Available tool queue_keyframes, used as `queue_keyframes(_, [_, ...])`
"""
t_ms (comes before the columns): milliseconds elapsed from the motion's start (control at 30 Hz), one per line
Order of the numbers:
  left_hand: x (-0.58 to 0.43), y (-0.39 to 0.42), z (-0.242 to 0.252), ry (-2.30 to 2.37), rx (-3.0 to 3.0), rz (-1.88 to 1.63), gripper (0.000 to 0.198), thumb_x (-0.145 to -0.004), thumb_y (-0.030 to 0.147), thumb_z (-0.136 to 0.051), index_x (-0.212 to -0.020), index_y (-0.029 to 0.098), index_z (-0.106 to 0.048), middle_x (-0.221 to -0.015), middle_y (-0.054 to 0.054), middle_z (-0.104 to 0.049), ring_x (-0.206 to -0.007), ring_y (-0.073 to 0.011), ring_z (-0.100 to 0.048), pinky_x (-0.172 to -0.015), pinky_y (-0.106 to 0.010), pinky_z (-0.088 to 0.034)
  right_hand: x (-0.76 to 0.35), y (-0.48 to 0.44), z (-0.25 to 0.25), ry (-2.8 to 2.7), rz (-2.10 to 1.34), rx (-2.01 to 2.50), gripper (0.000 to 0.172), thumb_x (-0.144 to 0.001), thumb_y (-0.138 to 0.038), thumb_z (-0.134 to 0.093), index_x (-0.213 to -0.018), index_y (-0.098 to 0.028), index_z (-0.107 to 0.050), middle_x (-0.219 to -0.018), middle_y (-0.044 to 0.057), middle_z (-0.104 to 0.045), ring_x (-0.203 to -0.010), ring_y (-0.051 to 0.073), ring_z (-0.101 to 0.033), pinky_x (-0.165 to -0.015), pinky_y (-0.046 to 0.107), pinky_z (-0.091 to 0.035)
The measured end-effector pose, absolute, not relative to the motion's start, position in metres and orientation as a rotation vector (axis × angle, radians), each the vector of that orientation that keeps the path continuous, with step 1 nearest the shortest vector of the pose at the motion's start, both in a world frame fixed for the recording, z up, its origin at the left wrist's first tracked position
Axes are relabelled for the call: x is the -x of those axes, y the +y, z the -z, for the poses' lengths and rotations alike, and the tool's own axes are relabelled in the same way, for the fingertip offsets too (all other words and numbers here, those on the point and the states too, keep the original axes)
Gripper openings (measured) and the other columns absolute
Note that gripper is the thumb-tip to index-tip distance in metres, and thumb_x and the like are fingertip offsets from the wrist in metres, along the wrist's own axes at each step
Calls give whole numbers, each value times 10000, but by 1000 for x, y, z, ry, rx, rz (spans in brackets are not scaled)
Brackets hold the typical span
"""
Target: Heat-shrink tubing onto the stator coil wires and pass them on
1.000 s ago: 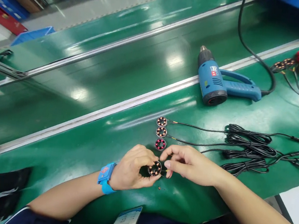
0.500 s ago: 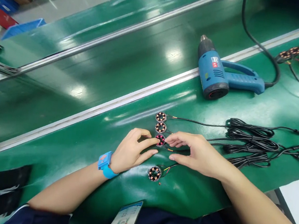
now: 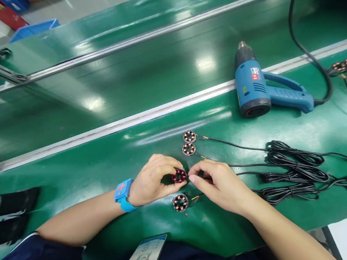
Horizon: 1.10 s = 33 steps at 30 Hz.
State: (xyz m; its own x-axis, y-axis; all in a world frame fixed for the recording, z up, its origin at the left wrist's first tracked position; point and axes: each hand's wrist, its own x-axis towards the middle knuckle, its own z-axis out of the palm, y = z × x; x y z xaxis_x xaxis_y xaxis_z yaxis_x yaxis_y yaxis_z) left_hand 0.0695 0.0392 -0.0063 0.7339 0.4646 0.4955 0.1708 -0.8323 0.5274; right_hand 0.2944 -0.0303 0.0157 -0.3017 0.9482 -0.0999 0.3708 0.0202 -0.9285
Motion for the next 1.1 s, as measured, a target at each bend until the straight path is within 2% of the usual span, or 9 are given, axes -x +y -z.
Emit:
queue_keyframes(133, [-72,36,6,461,-2470,-887,305,-890,227,-710,-1068,207,-463,-981,-39,-696,-919,-169,-679,-792,-319,-449,-296,-29,-19,-1593,-1445,1332,225,-993,-366,-521,-925,-191,-644,-734,-23,-560,-617,119,-472,-545,233,-345])
queue_keyframes(267, [-75,33,6,414,-2465,-900,326,-888,266,-718,-1075,197,-460,-973,-42,-696,-879,-162,-674,-767,-315,-442,-296,-31,-17,-1529,-1516,1335,234,-1012,-376,-483,-922,-189,-590,-788,-14,-620,-703,143,-554,-619,244,-397])
queue_keyframes(367, [-73,35,6,401,-2500,-830,318,-891,318,-714,-1068,190,-484,-956,-40,-687,-866,-168,-660,-779,-324,-441,-296,-32,-17,-1558,-1487,1345,177,-1020,-341,-481,-1067,-204,-584,-774,-38,-636,-699,139,-588,-635,242,-420])
queue_keyframes(433, [-70,39,6,384,-2529,-721,310,-914,401,-677,-1061,190,-505,-935,-39,-678,-859,-178,-649,-781,-332,-446,-297,-32,-17,-1616,-1444,1343,246,-1026,-312,-484,-1249,-227,-545,-808,-53,-651,-708,132,-608,-657,240,-441])
queue_keyframes(500, [-67,43,5,380,-2521,-644,387,-932,529,-613,-1072,181,-520,-917,-46,-669,-847,-189,-638,-784,-345,-454,-299,-32,-18,-1696,-1341,1333,296,-1045,-281,-460,-1334,-256,-519,-895,-56,-667,-770,121,-630,-723,238,-465])
queue_keyframes(567, [-65,49,4,440,-2500,-620,459,-945,594,-549,-1130,175,-531,-942,-56,-667,-854,-194,-624,-786,-352,-458,-302,-31,-19,-1729,-1178,1324,265,-1066,-252,-418,-1283,-261,-570,-977,-49,-666,-867,115,-637,-806,236,-475])
queue_keyframes(733, [-69,61,5,744,-2627,-545,406,-989,426,-545,-1339,220,-534,-1201,-115,-587,-1075,-254,-558,-891,-408,-458,-307,-27,-13,-1743,-694,1396,234,-1054,-198,-426,-1230,-218,-579,-1124,4,-639,-1023,151,-609,-917,282,-488])
queue_keyframes(900, [-73,64,9,787,-2634,-510,271,-970,394,-586,-1166,212,-629,-1252,-119,-560,-1127,-268,-538,-922,-426,-452,-305,-23,-4,-1893,-575,1391,293,-999,-242,-530,-1290,-207,-535,-1245,53,-589,-1142,227,-565,-1004,393,-492])
queue_keyframes(1100, [-73,63,9,618,-2566,-615,204,-926,363,-678,-963,193,-573,-1146,-60,-670,-1120,-222,-589,-942,-378,-421,-299,-21,4,-1917,-699,1349,325,-962,-214,-522,-1286,-206,-534,-1170,66,-598,-1001,212,-610,-898,368,-552])
